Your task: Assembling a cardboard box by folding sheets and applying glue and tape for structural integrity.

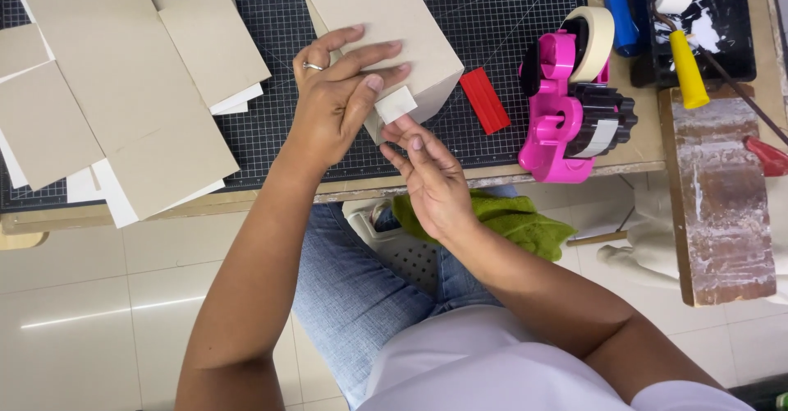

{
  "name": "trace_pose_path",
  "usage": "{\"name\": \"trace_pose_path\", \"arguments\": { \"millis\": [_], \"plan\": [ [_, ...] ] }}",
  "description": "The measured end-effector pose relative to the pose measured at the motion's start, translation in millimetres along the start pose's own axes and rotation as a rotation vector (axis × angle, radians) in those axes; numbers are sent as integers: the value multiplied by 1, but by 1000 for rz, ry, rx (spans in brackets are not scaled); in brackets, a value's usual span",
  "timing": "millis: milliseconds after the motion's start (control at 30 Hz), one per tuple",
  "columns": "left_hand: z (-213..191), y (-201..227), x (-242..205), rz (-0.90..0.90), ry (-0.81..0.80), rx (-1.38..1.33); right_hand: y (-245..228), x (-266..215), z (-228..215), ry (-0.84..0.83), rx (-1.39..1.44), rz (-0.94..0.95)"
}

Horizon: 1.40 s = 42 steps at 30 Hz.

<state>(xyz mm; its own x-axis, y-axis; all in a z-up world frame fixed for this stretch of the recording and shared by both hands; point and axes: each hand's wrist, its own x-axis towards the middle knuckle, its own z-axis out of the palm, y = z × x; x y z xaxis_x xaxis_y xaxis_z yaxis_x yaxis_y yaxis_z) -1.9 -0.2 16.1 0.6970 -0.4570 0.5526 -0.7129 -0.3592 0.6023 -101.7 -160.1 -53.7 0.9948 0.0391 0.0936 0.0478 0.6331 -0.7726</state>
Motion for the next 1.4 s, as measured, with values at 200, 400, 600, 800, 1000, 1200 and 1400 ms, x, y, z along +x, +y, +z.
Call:
{"name": "trace_pose_path", "arguments": {
  "millis": [200, 400, 600, 800, 1000, 1200, 1400],
  "plan": [
    [0, -4, -1, 27, 5, -1, 1, 0, 0, 2, 12, 1],
    [2, -8, -2, 41, 10, 12, 2, 0, -1, -3, 22, -3],
    [-2, -12, -1, 50, -32, 10, 0, -1, 0, -5, 45, 6],
    [-5, 6, 13, -62, -18, 58, 2, -2, 2, -9, 63, -3],
    [15, 2, 23, -63, 131, 189, 4, -2, 1, -14, 87, -14],
    [-7, -5, 8, -32, -95, 51, 6, -2, 0, -62, 90, -34],
    [-22, -12, 3, -15, -298, 23, 5, -1, 0, -77, 101, -39]
  ]
}}
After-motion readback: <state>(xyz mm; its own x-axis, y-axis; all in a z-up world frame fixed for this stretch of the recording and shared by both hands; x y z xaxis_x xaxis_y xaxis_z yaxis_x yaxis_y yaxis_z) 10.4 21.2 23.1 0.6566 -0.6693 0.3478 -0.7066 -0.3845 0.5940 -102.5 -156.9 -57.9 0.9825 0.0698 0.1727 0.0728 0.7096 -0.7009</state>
